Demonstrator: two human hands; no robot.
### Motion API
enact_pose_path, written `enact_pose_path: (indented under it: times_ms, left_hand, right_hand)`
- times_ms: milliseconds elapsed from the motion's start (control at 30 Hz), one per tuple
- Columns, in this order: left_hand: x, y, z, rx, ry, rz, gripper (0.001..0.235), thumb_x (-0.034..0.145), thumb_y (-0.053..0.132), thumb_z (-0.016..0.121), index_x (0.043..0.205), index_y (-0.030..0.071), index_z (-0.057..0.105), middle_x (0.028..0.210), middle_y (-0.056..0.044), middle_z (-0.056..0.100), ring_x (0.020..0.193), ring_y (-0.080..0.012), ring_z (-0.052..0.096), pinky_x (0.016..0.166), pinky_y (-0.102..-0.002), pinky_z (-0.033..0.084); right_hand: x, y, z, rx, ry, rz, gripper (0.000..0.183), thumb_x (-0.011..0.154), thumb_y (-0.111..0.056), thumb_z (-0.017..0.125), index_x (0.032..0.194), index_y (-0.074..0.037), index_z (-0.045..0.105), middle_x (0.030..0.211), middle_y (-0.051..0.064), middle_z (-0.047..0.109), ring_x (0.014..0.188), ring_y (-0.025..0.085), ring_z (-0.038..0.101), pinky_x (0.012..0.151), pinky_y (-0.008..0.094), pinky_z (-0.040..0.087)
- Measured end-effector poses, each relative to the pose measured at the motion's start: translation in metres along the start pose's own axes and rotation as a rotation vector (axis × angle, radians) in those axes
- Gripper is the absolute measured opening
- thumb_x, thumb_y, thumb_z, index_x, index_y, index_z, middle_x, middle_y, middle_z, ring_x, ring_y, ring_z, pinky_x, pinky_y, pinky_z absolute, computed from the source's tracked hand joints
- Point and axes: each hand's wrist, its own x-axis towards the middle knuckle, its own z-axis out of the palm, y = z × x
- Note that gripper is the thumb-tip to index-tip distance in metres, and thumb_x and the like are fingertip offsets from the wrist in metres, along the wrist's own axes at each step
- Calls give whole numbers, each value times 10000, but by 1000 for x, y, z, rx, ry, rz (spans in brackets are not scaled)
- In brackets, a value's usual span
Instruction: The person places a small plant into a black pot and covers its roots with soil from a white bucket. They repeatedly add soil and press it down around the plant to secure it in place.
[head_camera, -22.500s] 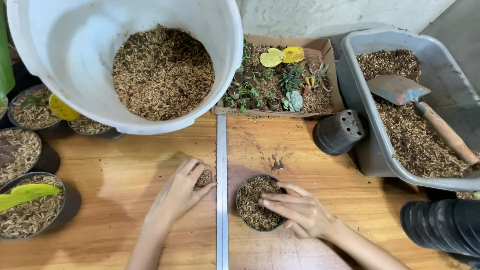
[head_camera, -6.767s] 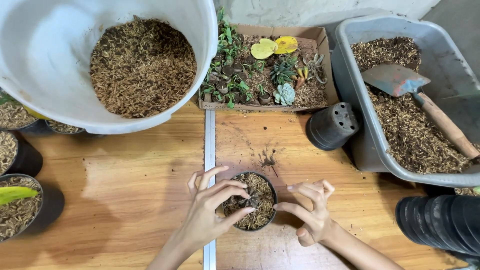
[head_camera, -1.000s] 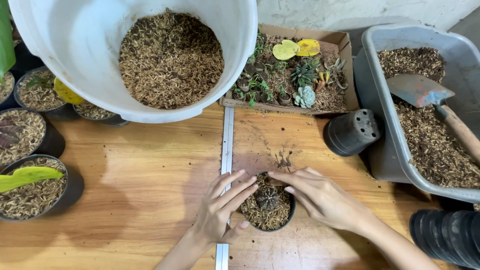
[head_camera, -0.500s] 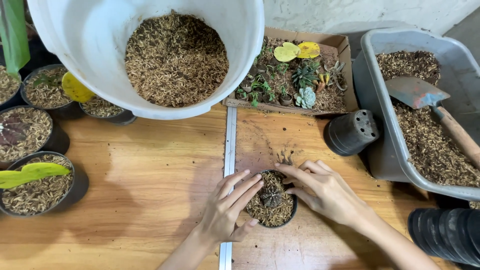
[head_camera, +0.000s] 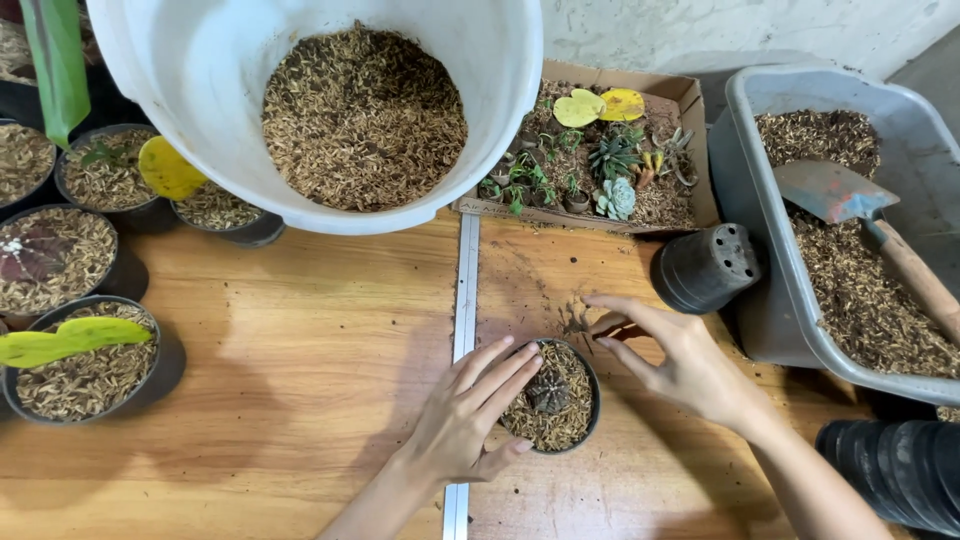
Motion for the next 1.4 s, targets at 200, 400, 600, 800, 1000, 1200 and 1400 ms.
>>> enact_pose_path:
  times_ms: [200,400,600,800,1000,1200,1400]
  left_hand:
    - [4,3,-6,-7,22,9,841,1034,649,123,1494,28,454,1542,-130,504,1455,-320,415,1113,-590,424]
    - [5,4,-6,43,9,33,840,1034,647,95,1522,43,413,1589,-118,445,1471,-331,399,1094,-599,459]
    - [11,9,-25,59,40,86,782,1049,579,232,1444,-35,512,1512,-175,519,1412,-409,450,1115,-579,407]
    - [12,12,-24,72,61,87,816,1045,583,225,1379,-79,564,1488,-213,530,1403,-399,459,1107,-565,411]
    - [13,12,-26,44,67,61,809,1041,582,243,1408,-87,513,1489,-244,506,1416,-404,432,1133,-534,384]
    - [11,11,-25,36,51,31,815,1046,593,206,1453,-60,474,1517,-246,474,1438,-399,408,1132,-545,385]
    - [10,10,-22,65,19,17,838,1044,617,180,1488,-47,435,1547,-244,443,1451,-380,396,1151,-536,378]
  right_hand:
    - [41,0,-26,-134,-22,139,497,845,25,668,1327,-76,603,1236,71,747,1124,201,736,962,359,578]
    - [107,-61,-44,-266,390,-336,153,1005,81,707,1154,50,726,1041,180,764,875,212,722,822,302,602]
    - [218,-97,-18,-325,11,-331,316,1030,-243,620,1239,-11,672,1163,180,705,1030,299,657,883,446,515]
    - [279,-130,25,-416,-788,157,723,970,-624,285,1591,-267,389,538,16,422,436,109,339,700,334,532]
    - [284,-131,40,-348,-571,242,414,918,-226,746,1306,-102,669,1348,181,609,1125,349,663,927,455,589]
    - [285,-106,35,-209,-396,150,283,886,-121,777,1138,0,731,1142,196,722,826,266,738,678,339,658]
    - [277,-87,6,-30,-165,-28,233,838,-196,821,1054,-115,792,1138,130,765,1102,254,739,1023,362,586]
